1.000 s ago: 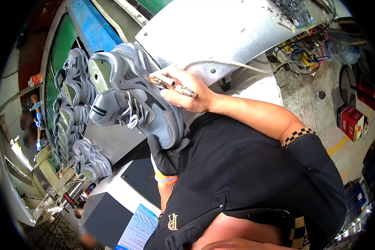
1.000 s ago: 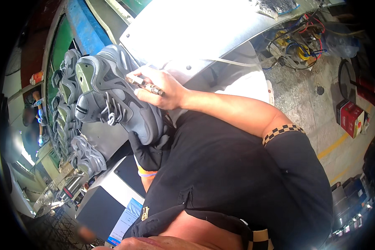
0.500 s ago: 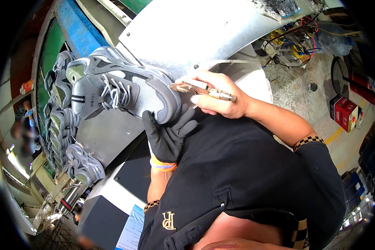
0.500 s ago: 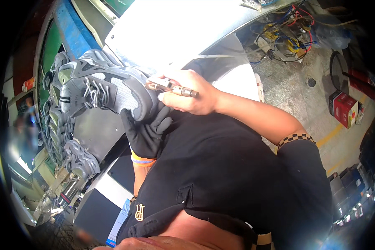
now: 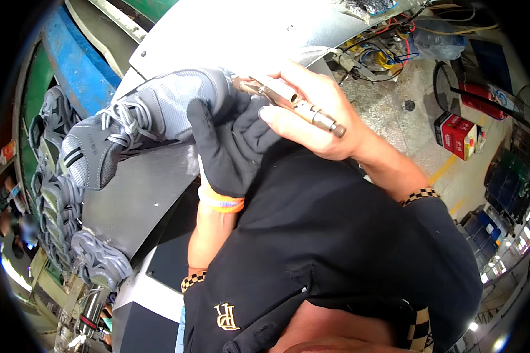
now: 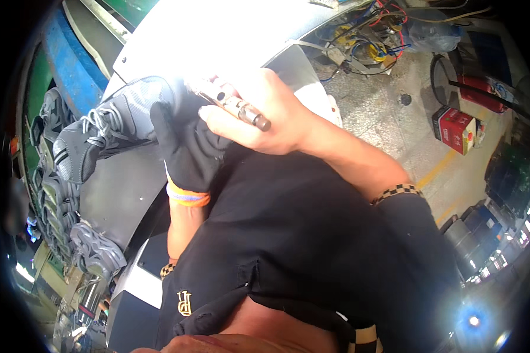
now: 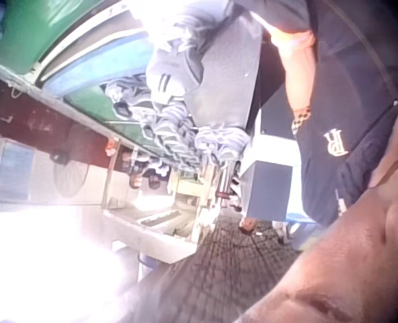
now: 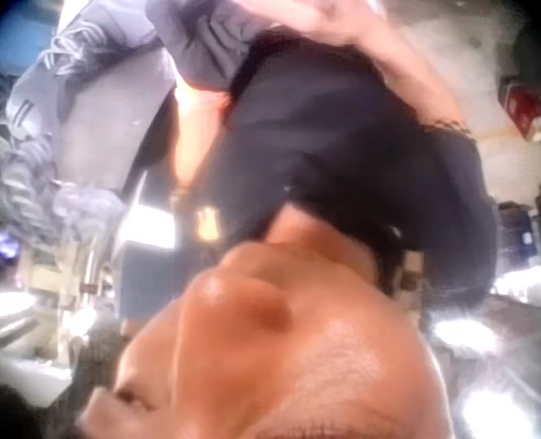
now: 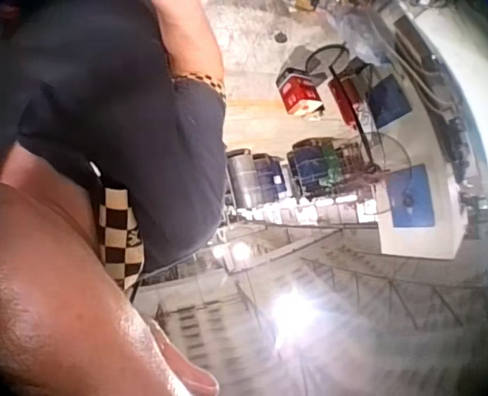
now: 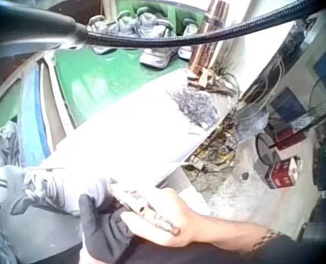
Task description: The person applies adhesive to the soles and seams of shoes using a handheld applicator, picking up each shoe from a conveyor belt and returning it after the application.
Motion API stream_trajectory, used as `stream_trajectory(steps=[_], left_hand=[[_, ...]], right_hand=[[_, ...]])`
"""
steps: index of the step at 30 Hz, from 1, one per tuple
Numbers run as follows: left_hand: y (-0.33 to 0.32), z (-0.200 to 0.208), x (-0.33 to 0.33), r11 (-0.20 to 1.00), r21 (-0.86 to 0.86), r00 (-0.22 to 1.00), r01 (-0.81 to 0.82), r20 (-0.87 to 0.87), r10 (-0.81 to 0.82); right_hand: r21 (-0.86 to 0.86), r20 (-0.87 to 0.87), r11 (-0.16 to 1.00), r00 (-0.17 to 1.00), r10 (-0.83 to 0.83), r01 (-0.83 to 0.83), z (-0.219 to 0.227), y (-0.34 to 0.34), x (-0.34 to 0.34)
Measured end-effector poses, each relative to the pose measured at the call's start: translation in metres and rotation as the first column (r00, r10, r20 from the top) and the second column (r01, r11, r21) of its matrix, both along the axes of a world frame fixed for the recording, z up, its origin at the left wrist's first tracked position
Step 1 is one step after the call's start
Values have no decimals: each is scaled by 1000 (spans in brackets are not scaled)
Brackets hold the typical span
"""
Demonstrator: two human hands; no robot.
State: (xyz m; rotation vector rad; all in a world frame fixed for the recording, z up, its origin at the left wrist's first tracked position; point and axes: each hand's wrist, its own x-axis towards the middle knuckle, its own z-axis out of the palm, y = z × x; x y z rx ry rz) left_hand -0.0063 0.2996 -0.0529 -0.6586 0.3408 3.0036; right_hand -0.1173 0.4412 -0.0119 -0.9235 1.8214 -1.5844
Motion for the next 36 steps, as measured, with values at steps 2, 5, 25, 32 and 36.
stream_trajectory(steps=[2, 5, 25, 32, 36], left_hand=[[-1, -2, -13, 999, 30, 999, -39, -29, 40], [1, -4, -23, 981, -165, 979, -102, -191, 70], [-164, 109, 54, 12, -938, 912, 346, 339, 229], [-244, 70, -176, 450, -870, 929, -201, -23, 370], [-290, 69, -353, -653, -497, 816, 571, 258, 518]], right_hand=[[-45, -25, 996, 997, -76, 75, -8, -5, 10], [-121, -38, 984, 990, -136, 131, -29, -11, 24], [-307, 394, 870, 884, -253, 386, -60, -23, -100], [-279, 555, 872, 808, -197, 403, -51, -27, -101], [-306, 504, 875, 843, -186, 375, -50, -30, -100]])
